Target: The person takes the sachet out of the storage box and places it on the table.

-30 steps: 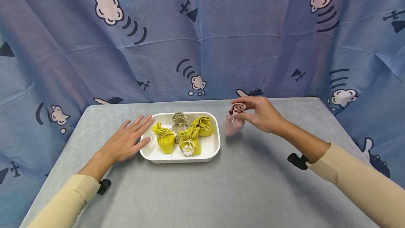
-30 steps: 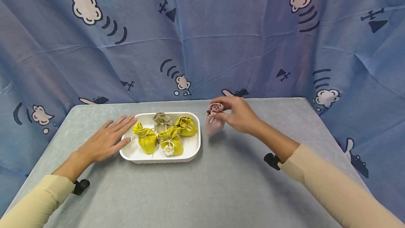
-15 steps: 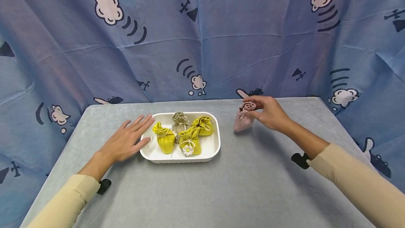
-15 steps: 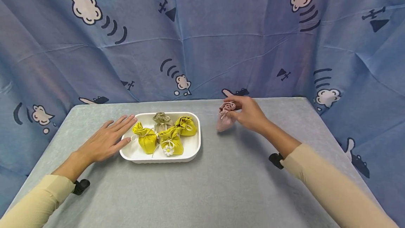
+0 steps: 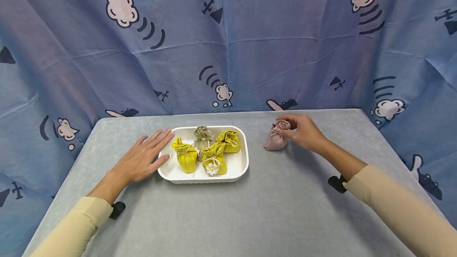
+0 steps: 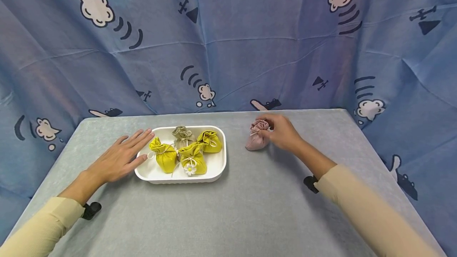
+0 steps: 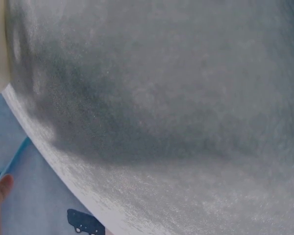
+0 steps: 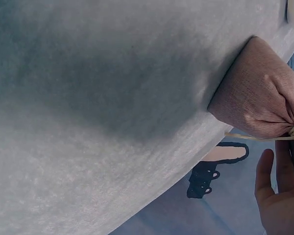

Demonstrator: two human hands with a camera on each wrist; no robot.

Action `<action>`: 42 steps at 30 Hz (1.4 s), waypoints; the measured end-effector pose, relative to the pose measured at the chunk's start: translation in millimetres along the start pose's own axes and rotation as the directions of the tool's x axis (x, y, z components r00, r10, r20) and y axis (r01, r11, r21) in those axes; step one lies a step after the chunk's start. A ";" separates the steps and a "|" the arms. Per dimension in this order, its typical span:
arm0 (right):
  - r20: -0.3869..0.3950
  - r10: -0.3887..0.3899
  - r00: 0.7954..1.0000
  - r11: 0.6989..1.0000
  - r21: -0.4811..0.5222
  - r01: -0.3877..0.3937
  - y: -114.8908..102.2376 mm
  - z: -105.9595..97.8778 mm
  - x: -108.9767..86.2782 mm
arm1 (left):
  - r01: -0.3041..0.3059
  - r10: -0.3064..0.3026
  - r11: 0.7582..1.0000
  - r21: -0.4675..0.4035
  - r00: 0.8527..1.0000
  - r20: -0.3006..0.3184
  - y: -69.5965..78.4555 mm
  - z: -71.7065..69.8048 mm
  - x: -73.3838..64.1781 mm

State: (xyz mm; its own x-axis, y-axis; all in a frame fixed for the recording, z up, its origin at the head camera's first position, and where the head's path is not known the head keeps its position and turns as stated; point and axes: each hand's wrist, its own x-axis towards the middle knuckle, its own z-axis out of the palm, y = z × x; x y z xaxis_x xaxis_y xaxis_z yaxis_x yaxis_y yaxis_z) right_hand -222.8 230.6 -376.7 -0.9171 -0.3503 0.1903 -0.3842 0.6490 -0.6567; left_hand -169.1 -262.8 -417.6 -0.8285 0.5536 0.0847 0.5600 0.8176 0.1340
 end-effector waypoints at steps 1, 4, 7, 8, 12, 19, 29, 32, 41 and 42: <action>0.002 0.002 1.000 1.000 -0.009 -0.002 0.7 0.5 -0.3 | 0.000 0.000 1.000 -0.002 1.000 -0.002 0.1 0.1 -0.2; 0.006 0.006 1.000 1.000 -0.014 -0.006 0.8 0.5 -0.7 | -0.004 0.004 1.000 -0.003 1.000 -0.009 0.0 0.7 -0.3; 0.008 0.008 1.000 1.000 -0.017 -0.007 -1.3 -1.5 -0.9 | -0.004 0.004 1.000 -0.002 1.000 -0.016 -0.1 1.1 -0.4; 0.009 0.006 1.000 1.000 -0.010 -0.006 -2.3 -2.2 -0.6 | -0.005 0.005 1.000 -0.002 1.000 -0.018 -0.3 1.3 -0.3; 0.013 -0.008 1.000 1.000 0.015 0.008 -7.0 -4.5 1.0 | -0.006 0.006 1.000 -0.007 1.000 -0.019 -1.0 1.7 -0.3; 0.076 -0.017 0.997 0.998 0.064 0.012 -19.2 -2.2 7.0 | -0.011 0.010 1.000 -0.011 1.000 -0.028 -1.5 2.1 0.2; 0.144 -0.062 0.988 0.994 0.101 0.047 -46.0 17.7 17.6 | -0.013 0.012 1.000 -0.006 0.999 -0.031 -1.8 3.0 -0.4; 0.156 -0.099 0.983 0.989 0.124 0.080 -53.3 26.0 21.0 | -0.015 0.015 1.000 -0.008 0.999 -0.036 -2.0 3.5 -0.3; 0.203 -0.129 0.971 0.972 0.220 0.083 -73.8 51.3 30.0 | -0.008 0.008 1.000 -0.013 0.999 -0.035 -2.0 3.2 -0.2; 0.208 -0.132 0.969 0.971 0.222 0.084 -75.3 53.9 30.8 | -0.007 0.007 1.000 -0.014 0.999 -0.034 -1.9 3.1 -0.3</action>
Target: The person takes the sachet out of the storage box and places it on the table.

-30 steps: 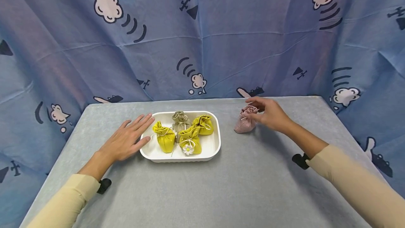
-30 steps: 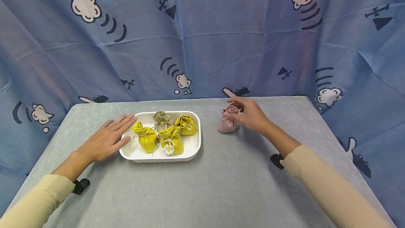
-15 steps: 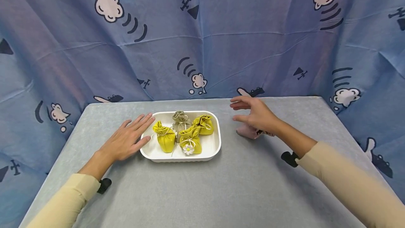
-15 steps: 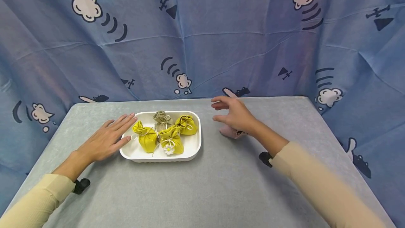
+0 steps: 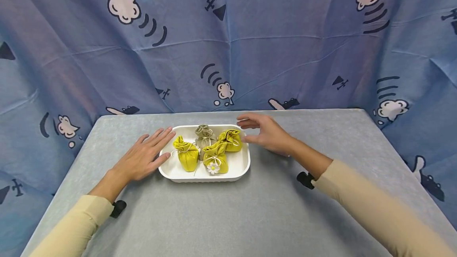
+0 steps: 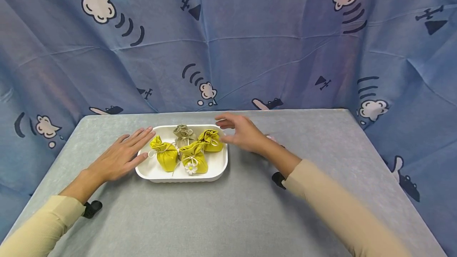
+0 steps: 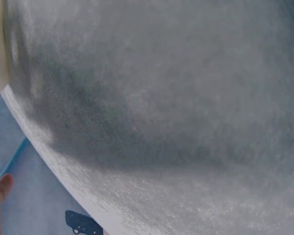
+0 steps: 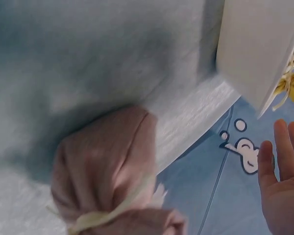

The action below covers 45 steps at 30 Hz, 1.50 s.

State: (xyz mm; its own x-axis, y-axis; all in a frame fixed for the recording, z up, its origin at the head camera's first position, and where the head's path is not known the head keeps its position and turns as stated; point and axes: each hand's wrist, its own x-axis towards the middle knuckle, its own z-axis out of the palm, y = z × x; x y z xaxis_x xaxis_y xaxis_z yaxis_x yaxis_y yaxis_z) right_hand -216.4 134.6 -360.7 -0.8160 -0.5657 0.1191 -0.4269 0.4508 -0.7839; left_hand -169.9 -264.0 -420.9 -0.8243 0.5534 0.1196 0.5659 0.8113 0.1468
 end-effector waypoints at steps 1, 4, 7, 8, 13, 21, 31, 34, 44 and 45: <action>0.006 -0.008 1.000 1.000 0.005 0.008 -0.6 2.5 1.6 | 0.000 0.000 1.000 0.001 1.000 0.001 0.1 -0.2 -0.1; 0.022 -0.041 0.999 0.999 0.009 0.041 -1.9 8.6 6.6 | 0.001 -0.001 1.000 0.001 1.000 0.003 0.3 -0.5 -0.2; 0.038 -0.038 0.999 0.999 0.004 0.038 -3.7 13.6 10.6 | 0.000 0.000 1.000 0.003 1.000 0.008 -0.1 -0.3 0.0; 0.044 -0.031 0.999 1.000 -0.001 0.031 -4.3 15.0 11.8 | 0.000 0.000 1.000 0.003 1.000 0.008 -0.2 -0.1 0.2; 0.084 -0.003 0.996 1.000 -0.003 0.004 -6.5 21.2 17.2 | 0.003 -0.003 1.000 0.001 1.000 0.010 -0.8 0.1 0.4; 0.118 0.011 0.993 0.999 -0.052 -0.005 -6.9 23.7 22.7 | -0.001 0.001 1.000 -0.001 1.000 0.011 0.1 -0.7 0.5; 0.143 0.035 0.989 0.998 -0.058 -0.027 -7.4 25.9 26.5 | -0.006 0.006 1.000 -0.001 1.000 -0.005 -1.3 1.2 0.2; 0.140 0.037 0.989 0.997 -0.074 -0.027 -6.6 27.4 27.1 | -0.007 0.007 1.000 0.002 1.000 -0.007 -1.2 1.7 -0.2; 0.137 0.079 0.987 0.982 -0.179 -0.053 -7.5 33.2 28.3 | 0.009 -0.009 1.000 -0.003 1.000 0.022 -1.1 -0.7 0.1; 0.137 0.081 0.987 0.980 -0.190 -0.054 -8.0 33.7 28.1 | 0.009 -0.009 1.000 -0.004 1.000 0.020 -1.0 -0.5 0.0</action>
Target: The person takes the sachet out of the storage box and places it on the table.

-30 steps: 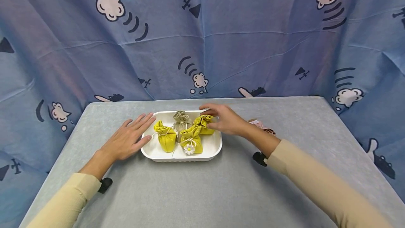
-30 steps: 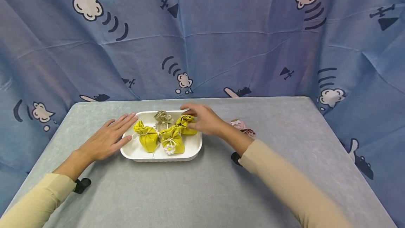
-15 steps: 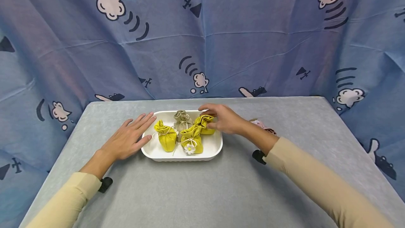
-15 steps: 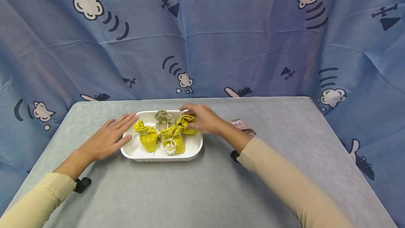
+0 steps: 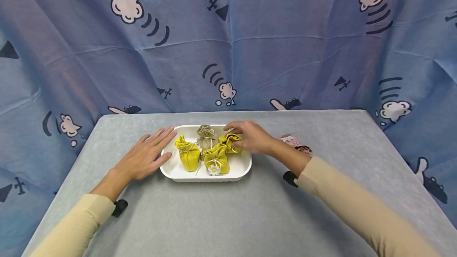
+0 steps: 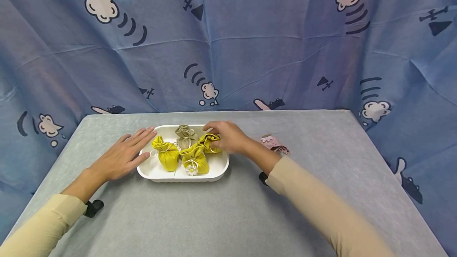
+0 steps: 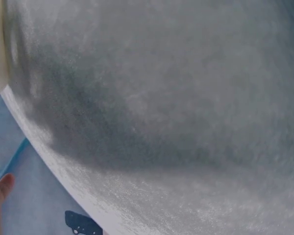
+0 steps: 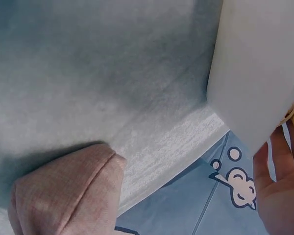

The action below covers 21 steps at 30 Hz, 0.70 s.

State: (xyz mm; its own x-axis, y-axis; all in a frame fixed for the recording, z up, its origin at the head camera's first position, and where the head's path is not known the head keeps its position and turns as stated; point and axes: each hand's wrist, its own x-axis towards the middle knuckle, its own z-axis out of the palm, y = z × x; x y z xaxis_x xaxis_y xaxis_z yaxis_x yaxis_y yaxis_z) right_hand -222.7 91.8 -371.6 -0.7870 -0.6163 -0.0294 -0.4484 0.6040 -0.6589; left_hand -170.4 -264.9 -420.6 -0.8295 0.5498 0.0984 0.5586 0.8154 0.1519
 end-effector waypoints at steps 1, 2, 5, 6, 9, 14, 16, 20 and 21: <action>-0.002 -0.001 1.000 1.000 -0.010 0.001 -0.1 0.5 -0.2 | 0.000 0.000 1.000 -0.001 1.000 -0.002 0.0 0.2 -0.1; -0.006 -0.008 1.000 1.000 -0.020 0.008 -0.1 1.0 -0.4 | -0.001 0.001 1.000 -0.002 1.000 -0.004 -0.1 0.4 -0.1; -0.019 -0.021 1.000 0.999 -0.045 0.020 -0.7 1.5 -1.0 | -0.002 0.002 1.000 -0.006 1.000 -0.009 -0.2 0.7 0.0; -0.021 -0.024 1.000 0.998 -0.050 0.023 -1.1 1.5 -1.3 | -0.002 0.002 1.000 -0.007 1.000 -0.009 0.0 0.7 -0.1; -0.021 -0.029 0.999 0.997 -0.066 0.028 -1.7 0.3 -2.3 | -0.003 0.003 1.000 -0.009 1.000 -0.008 0.1 0.4 0.1; -0.028 -0.036 0.999 0.997 -0.062 0.034 -2.0 -1.0 -4.6 | -0.002 0.002 1.000 -0.015 1.000 -0.006 0.4 0.0 0.4; -0.038 -0.042 0.998 0.998 -0.050 0.040 -2.0 -1.6 -5.4 | -0.003 0.003 1.000 -0.017 1.000 -0.008 0.4 0.2 0.6; -0.057 -0.049 0.997 0.998 -0.033 0.047 -2.7 -3.5 -7.0 | -0.006 0.006 1.000 -0.015 1.000 -0.015 0.3 0.6 0.6; -0.061 -0.048 0.997 0.999 -0.028 0.046 -3.2 -4.2 -7.4 | -0.006 0.006 1.000 -0.014 1.000 -0.016 0.3 0.6 0.6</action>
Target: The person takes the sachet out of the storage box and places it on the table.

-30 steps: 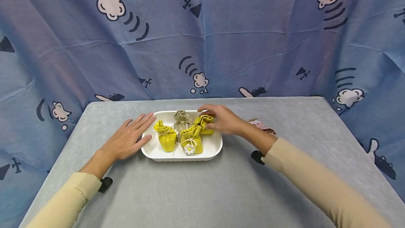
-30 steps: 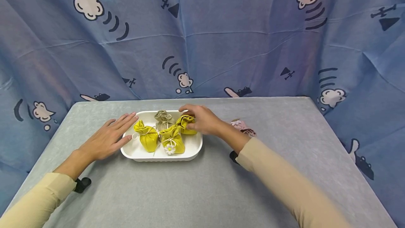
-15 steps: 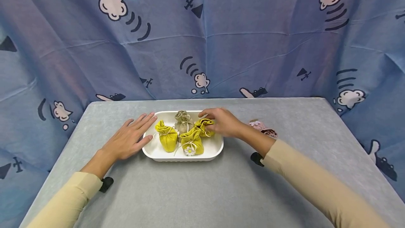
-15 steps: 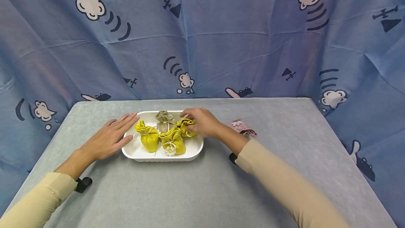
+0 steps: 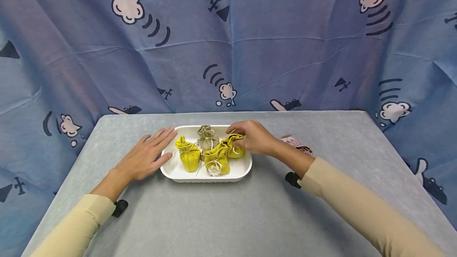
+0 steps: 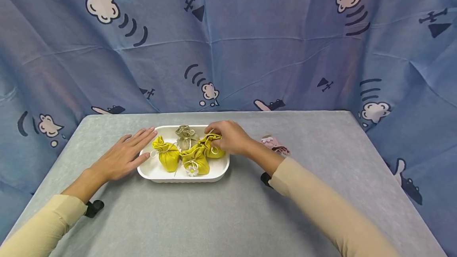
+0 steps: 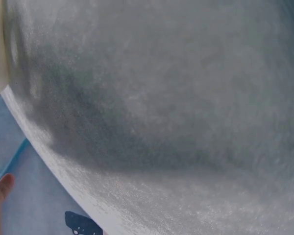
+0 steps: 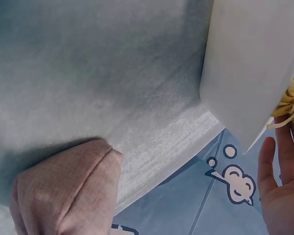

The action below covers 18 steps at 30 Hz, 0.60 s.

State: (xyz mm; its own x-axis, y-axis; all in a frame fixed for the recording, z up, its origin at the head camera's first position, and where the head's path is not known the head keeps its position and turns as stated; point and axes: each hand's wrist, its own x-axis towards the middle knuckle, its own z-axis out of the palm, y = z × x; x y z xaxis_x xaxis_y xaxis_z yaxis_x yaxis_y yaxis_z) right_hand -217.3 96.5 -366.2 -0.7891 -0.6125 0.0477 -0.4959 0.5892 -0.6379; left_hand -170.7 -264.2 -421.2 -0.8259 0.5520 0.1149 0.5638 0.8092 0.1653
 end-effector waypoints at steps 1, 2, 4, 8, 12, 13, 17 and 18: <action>-0.004 0.002 1.000 1.000 0.001 -0.002 -0.2 -0.7 -0.5 | 0.001 -0.001 1.000 0.001 1.000 0.000 0.1 0.0 -0.1; -0.005 0.002 1.000 1.000 0.004 -0.002 -0.5 -1.4 -1.0 | 0.001 -0.001 1.000 -0.001 1.000 0.000 0.4 -0.1 0.0; -0.006 0.005 1.000 1.000 0.011 -0.005 -1.2 -3.0 -1.9 | 0.000 0.000 1.000 -0.001 1.000 -0.001 0.5 -0.2 -0.1; -0.026 0.001 1.000 1.000 0.018 0.000 -3.8 -7.6 -3.6 | 0.001 -0.001 1.000 -0.001 1.000 -0.001 0.6 0.0 -0.4; -0.065 -0.007 0.998 0.999 0.031 0.009 -7.9 -14.5 -5.1 | 0.004 -0.004 1.000 0.003 1.000 0.001 0.5 0.4 -0.3; -0.072 -0.008 0.997 0.999 0.036 0.011 -8.9 -16.3 -5.5 | 0.004 -0.004 1.000 0.004 1.000 0.001 0.5 0.5 -0.3; -0.089 -0.013 0.996 0.999 0.034 0.016 -13.7 -24.9 -7.0 | 0.002 -0.002 1.000 0.004 1.000 -0.001 0.7 0.8 -0.2; -0.091 -0.014 0.996 0.999 0.032 0.017 -14.8 -27.4 -7.4 | 0.001 -0.001 1.000 0.004 1.000 -0.002 0.8 0.8 -0.1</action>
State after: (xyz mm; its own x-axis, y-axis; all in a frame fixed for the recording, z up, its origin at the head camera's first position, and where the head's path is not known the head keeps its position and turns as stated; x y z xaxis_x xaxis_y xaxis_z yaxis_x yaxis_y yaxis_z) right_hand -214.0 106.7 -336.1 -0.8121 -0.5697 0.1263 -0.4969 0.5616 -0.6616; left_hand -170.2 -263.5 -421.9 -0.8263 0.5511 0.1166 0.5633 0.8104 0.1613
